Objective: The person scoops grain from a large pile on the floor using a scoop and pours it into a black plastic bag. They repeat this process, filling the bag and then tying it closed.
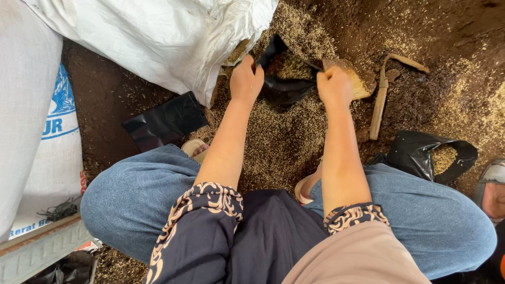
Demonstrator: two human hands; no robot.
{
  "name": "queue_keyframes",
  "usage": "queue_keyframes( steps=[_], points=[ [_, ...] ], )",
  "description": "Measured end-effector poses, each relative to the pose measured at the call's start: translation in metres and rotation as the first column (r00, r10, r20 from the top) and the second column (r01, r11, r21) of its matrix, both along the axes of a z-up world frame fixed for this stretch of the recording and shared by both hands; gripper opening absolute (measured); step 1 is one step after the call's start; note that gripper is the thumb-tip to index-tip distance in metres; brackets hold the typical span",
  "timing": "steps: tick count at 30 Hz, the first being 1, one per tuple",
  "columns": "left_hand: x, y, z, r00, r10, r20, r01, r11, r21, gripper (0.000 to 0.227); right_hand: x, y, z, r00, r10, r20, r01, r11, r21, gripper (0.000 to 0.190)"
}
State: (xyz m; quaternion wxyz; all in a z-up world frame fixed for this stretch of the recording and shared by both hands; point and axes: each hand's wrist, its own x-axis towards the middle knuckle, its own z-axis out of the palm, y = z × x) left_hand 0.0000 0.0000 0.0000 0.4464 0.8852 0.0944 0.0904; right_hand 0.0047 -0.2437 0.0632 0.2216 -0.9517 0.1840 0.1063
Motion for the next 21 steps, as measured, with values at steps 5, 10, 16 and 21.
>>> queue_keyframes(
  steps=[5, 10, 16, 21],
  points=[
    [-0.006, -0.002, 0.006, 0.994, -0.065, -0.087, 0.065, 0.998, -0.003, 0.017, 0.006, -0.017, -0.021, 0.985, 0.042, -0.166, -0.053, 0.997, -0.062, 0.031],
    [-0.007, -0.011, 0.01, 0.995, -0.055, -0.084, 0.059, 0.997, 0.049, 0.022, 0.014, -0.046, -0.041, 0.918, 0.16, -0.362, -0.213, 0.971, -0.112, 0.025],
    [0.004, -0.027, 0.007, 0.996, -0.049, -0.073, 0.062, 0.98, 0.189, 0.018, 0.022, -0.012, -0.049, 0.999, 0.043, -0.031, -0.045, 0.996, -0.079, 0.027],
    [0.01, -0.033, 0.029, 0.992, -0.06, -0.115, 0.076, 0.988, 0.137, 0.016, 0.005, -0.024, 0.009, 0.999, 0.027, -0.032, -0.031, 0.99, -0.135, 0.013]
  ],
)
